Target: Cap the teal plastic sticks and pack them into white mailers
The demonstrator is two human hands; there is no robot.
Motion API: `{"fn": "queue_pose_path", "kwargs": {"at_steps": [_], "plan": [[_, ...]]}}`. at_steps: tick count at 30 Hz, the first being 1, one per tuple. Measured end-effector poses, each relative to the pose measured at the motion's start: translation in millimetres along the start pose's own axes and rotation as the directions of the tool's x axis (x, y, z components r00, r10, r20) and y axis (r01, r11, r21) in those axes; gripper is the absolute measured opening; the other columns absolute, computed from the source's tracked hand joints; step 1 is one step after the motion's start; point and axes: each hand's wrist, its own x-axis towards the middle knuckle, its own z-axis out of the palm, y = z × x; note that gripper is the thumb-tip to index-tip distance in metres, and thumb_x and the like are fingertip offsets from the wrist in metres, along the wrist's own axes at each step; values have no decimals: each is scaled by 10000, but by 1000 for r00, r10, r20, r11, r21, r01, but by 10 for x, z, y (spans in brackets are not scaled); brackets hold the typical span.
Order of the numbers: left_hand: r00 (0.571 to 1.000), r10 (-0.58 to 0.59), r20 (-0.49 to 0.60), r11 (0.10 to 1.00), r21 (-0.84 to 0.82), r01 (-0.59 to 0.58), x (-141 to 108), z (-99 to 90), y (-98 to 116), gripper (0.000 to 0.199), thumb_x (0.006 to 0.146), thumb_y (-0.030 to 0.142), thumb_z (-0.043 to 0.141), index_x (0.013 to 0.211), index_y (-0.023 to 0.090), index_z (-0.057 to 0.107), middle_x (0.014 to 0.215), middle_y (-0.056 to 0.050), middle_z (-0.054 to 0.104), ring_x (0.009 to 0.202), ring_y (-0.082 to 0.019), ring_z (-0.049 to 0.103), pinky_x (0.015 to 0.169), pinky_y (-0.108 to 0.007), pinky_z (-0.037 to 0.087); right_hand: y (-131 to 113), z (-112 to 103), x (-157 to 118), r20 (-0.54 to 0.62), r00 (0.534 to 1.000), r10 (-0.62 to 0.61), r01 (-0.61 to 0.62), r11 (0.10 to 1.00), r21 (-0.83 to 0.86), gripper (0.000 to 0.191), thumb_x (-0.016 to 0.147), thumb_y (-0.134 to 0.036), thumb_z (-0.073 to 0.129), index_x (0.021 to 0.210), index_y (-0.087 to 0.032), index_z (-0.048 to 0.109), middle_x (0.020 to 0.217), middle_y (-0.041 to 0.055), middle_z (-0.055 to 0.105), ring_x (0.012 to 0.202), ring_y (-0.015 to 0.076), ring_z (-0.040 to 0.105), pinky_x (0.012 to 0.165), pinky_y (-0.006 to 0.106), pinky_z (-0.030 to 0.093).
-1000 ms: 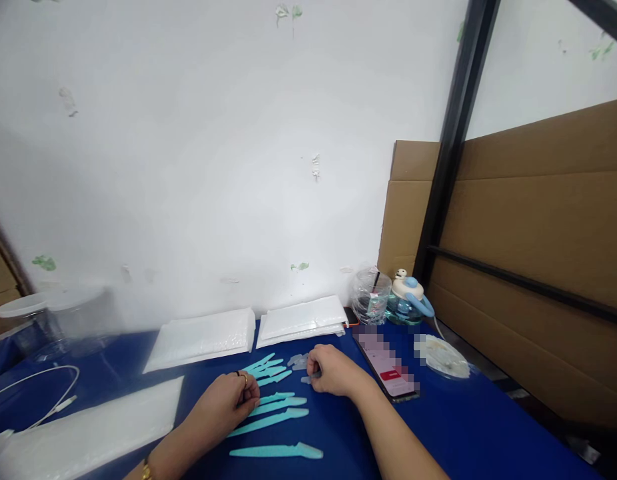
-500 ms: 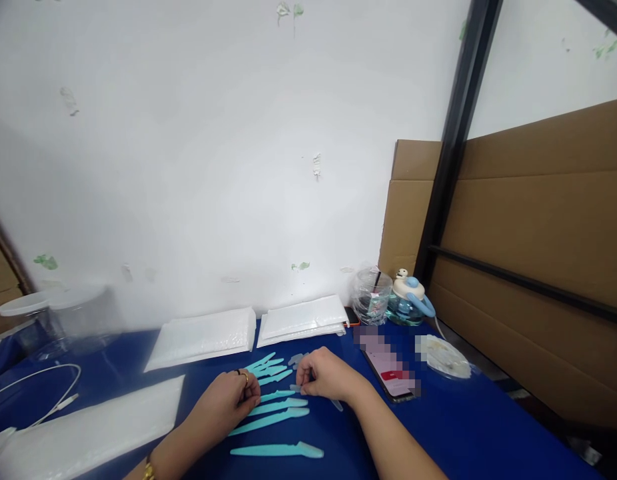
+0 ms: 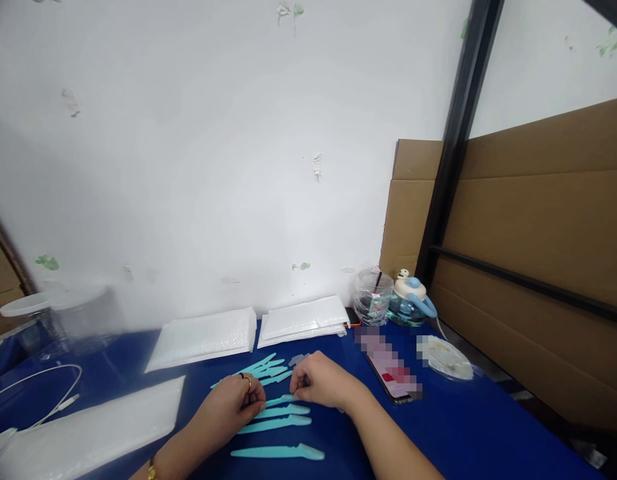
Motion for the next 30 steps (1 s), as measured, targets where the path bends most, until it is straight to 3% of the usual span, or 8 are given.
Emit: {"fn": "queue_pose_path", "kwargs": {"at_steps": [4,8,10,13,17,24,30], "plan": [[996,-35,-80,999,39,38,16,-63,-72,203,780,337,546,948,246,618,891,5,619,792,-150,558,666,-236,355,56,-264,-159,-110,988,106,-113,992,-60,110,702,-226,615,719,-159,700,644,9,661,579,117,558,515,183,377],[994,-31,-108,987,155,48,43,-131,-147,168,797,278,534,937,255,622,957,-6,612,912,-178,541,767,-262,345,139,-408,-297,65,923,380,-362,911,-200,141,534,-263,745,620,-161,697,567,6,653,495,129,542,426,196,339],[996,-16,-88,980,195,33,53,-138,-161,140,804,268,527,898,252,630,954,-8,620,931,-188,535,769,-271,339,174,-369,-289,108,895,433,-400,886,-237,132,491,-212,759,597,-164,696,555,4,654,483,133,546,411,196,331],[998,0,-62,971,238,15,59,-135,-146,144,828,249,493,834,240,637,894,-10,634,894,-185,544,739,-284,325,211,-244,-201,89,939,332,-315,935,-161,100,555,-159,713,654,-168,703,617,7,680,539,132,583,447,181,360],[997,64,-46,967,248,-50,45,-126,-100,209,867,223,426,796,222,623,853,-1,639,837,-160,557,719,-292,302,226,-97,-64,-27,992,121,-124,984,-128,135,651,-91,603,717,-168,693,689,11,686,602,121,597,511,167,374],[993,103,-57,980,177,-91,48,-81,-129,196,860,213,435,772,226,610,831,26,642,820,-142,560,709,-278,287,154,-24,5,-71,997,-29,11,970,-242,167,647,-45,572,685,-173,672,739,14,673,634,122,586,545,166,364],[990,143,-21,982,125,-139,24,-80,-66,186,849,195,441,764,221,605,807,36,642,784,-128,562,696,-267,293,30,33,6,-11,997,-82,79,978,-193,133,667,-74,605,685,-178,685,722,13,669,643,129,590,547,171,369]]}}
